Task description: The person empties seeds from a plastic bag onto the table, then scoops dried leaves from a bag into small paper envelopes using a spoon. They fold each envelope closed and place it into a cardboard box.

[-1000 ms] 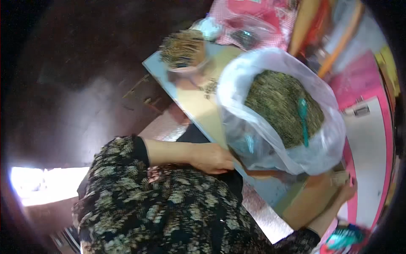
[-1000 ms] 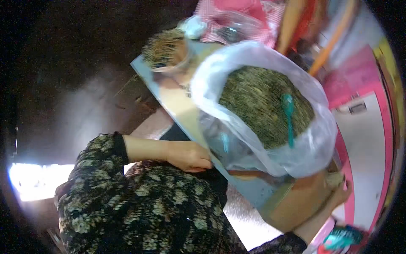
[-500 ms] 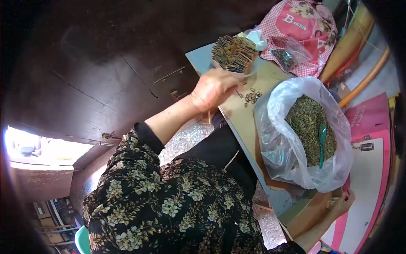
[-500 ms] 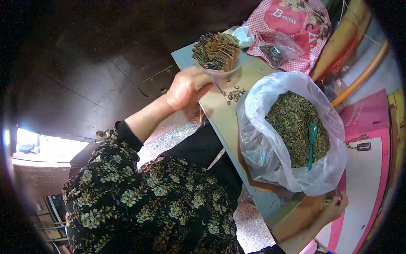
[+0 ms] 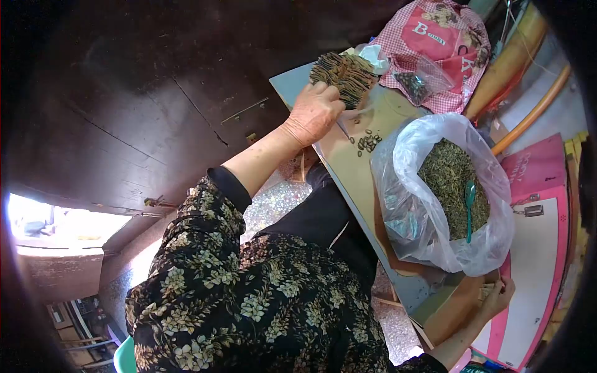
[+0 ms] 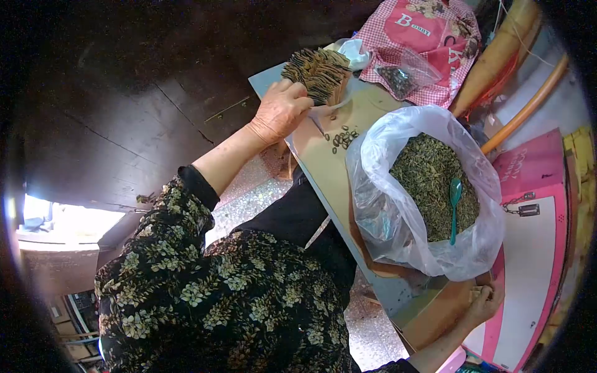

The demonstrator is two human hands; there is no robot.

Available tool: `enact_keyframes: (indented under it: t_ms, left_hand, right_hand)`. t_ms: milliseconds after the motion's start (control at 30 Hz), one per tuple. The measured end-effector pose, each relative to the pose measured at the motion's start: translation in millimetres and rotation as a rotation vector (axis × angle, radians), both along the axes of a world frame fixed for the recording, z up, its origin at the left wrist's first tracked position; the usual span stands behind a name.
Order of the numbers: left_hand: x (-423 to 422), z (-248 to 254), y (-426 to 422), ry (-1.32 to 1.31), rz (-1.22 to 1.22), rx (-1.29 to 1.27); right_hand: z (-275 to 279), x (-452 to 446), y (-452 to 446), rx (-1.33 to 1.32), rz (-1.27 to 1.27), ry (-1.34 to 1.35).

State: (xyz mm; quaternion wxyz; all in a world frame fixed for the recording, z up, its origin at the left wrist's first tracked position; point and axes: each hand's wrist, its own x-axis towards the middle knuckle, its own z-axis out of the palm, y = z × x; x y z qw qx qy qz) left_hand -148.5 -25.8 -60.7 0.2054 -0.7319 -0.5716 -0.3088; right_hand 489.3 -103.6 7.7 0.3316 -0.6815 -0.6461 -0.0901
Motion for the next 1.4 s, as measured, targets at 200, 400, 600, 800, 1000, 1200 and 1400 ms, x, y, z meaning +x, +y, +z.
enact_keyframes:
  t_ms: [200,400,600,800,1000,1200,1400]
  left_hand:
    - [4,16,-3,-0.059,-0.009,0.021]
    - [47,122,-50,-0.096,-0.178,0.339]
    - [136,131,-28,-0.063,-0.542,0.293]
    - [174,128,-28,-0.021,-0.756,0.098]
    - [181,124,-19,0.016,-0.873,0.177]
    - [191,131,-17,0.056,-0.947,0.183]
    - [208,137,-18,0.125,-1.071,0.213]
  right_hand:
    - [5,-13,-2,-0.07,-0.004,0.003]
    - [20,-61,3,0.153,0.158,0.017]
    - [64,-238,-20,0.323,0.44,0.139]
    - [52,-290,1,0.136,0.671,0.529]
    - [41,-274,6,0.018,0.635,0.598]
    - [59,-267,3,-0.258,0.517,0.404]
    - [48,-245,26,-0.4,0.627,0.383]
